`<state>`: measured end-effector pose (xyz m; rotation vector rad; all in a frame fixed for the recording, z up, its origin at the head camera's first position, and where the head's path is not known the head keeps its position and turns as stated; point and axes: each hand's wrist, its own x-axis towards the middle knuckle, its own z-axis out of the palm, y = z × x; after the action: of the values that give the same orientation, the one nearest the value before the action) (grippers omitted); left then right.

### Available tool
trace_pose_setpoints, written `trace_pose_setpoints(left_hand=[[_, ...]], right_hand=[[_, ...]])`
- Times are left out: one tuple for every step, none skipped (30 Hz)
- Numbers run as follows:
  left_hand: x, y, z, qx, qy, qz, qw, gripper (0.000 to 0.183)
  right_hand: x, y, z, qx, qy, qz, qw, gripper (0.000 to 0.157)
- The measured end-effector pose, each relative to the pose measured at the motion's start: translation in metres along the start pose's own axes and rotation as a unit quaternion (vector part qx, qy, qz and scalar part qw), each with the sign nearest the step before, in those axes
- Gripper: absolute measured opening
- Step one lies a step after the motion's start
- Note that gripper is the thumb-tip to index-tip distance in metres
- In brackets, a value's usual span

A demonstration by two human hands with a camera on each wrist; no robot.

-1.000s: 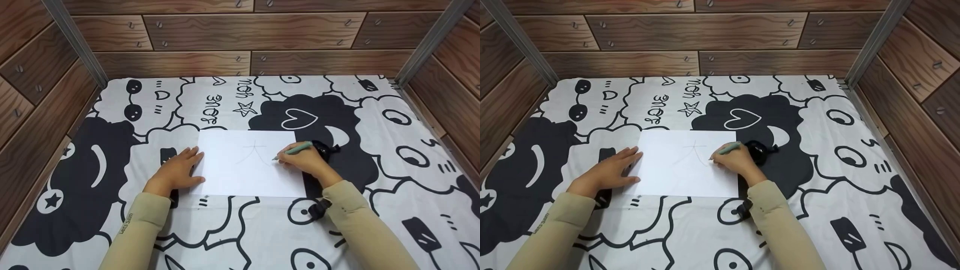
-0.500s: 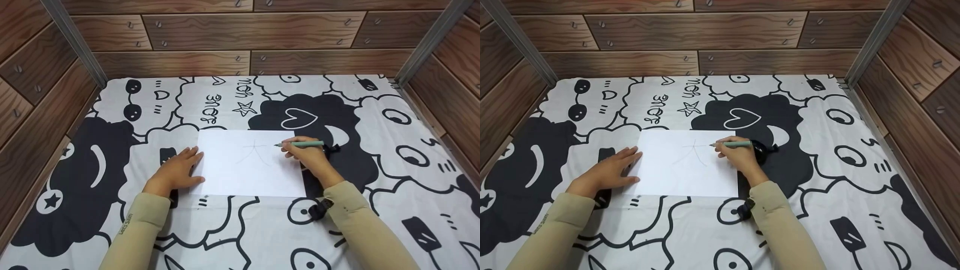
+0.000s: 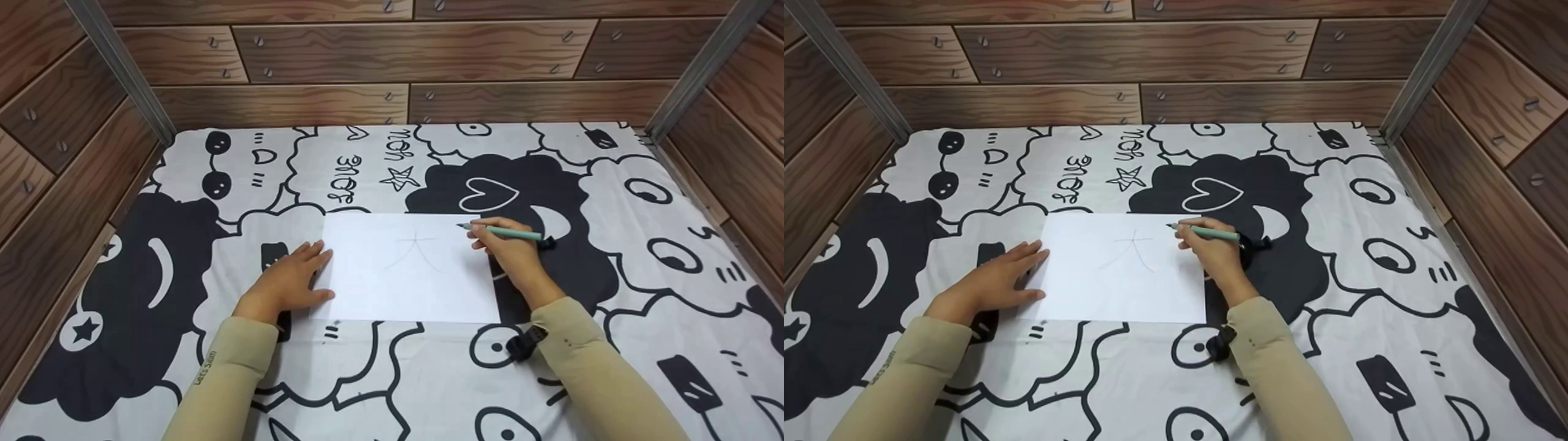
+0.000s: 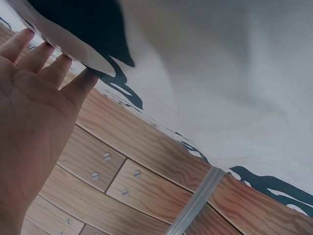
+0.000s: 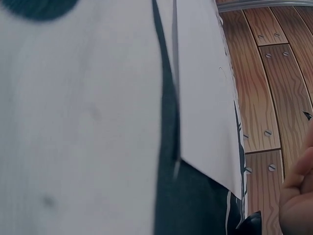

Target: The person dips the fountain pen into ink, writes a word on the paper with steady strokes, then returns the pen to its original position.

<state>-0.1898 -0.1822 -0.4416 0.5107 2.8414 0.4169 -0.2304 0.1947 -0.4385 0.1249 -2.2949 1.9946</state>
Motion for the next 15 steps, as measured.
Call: trace_pose_setpoints(left_hand=[[0.000,0.000,0.000,-0.001,0.000,0.001,1.0000,0.076],[0.000,0.000,0.000,-0.002,0.000,0.002,1.0000,0.076],[0.001,0.000,0.000,-0.002,-0.001,0.000,1.0000,0.076],[0.001,0.000,0.001,-0.002,-0.002,-0.001,1.0000,0.076],[0.001,-0.001,0.001,-0.001,-0.002,-0.002,1.0000,0.076],[0.001,-0.001,0.001,-0.001,-0.002,-0.003,1.0000,0.076],[0.001,-0.001,0.001,-0.001,-0.003,-0.003,1.0000,0.076],[0.001,-0.001,0.001,-0.001,-0.003,-0.005,1.0000,0.076],[0.001,-0.001,0.001,-0.002,-0.004,-0.005,1.0000,0.076],[0.001,-0.001,0.001,-0.002,-0.005,-0.007,1.0000,0.076],[0.001,-0.001,0.001,-0.002,-0.005,-0.007,1.0000,0.076],[0.001,0.000,0.001,-0.003,-0.005,-0.007,1.0000,0.076],[0.001,-0.001,0.001,-0.002,-0.005,-0.006,1.0000,0.076],[0.001,-0.001,0.001,-0.003,-0.005,-0.007,1.0000,0.076],[0.001,-0.001,0.001,-0.003,-0.005,-0.007,1.0000,0.076]], right_hand=[[0.000,0.000,-0.001,0.010,0.005,-0.001,1.000,0.030],[0.000,0.000,-0.002,0.016,0.009,-0.004,1.000,0.030],[0.000,0.000,-0.003,0.024,0.014,-0.006,1.000,0.030],[0.000,0.000,-0.004,0.027,0.018,-0.009,0.999,0.029],[0.001,0.000,-0.005,0.030,0.023,-0.013,0.999,0.029],[0.001,0.000,-0.006,0.031,0.027,-0.016,0.999,0.028],[0.001,0.001,-0.008,0.031,0.031,-0.019,0.999,0.028],[0.001,0.001,-0.009,0.031,0.034,-0.019,0.999,0.028],[0.001,0.002,-0.011,0.028,0.037,-0.020,0.999,0.028],[0.001,0.002,-0.012,0.025,0.040,-0.020,0.999,0.028],[0.001,0.003,-0.014,0.020,0.041,-0.020,0.999,0.029],[0.001,0.004,-0.016,0.017,0.042,-0.019,0.999,0.029],[0.001,0.004,-0.018,0.014,0.044,-0.018,0.999,0.030],[0.001,0.005,-0.020,0.011,0.045,-0.018,0.999,0.030],[0.001,0.005,-0.022,0.007,0.046,-0.019,0.999,0.031]])
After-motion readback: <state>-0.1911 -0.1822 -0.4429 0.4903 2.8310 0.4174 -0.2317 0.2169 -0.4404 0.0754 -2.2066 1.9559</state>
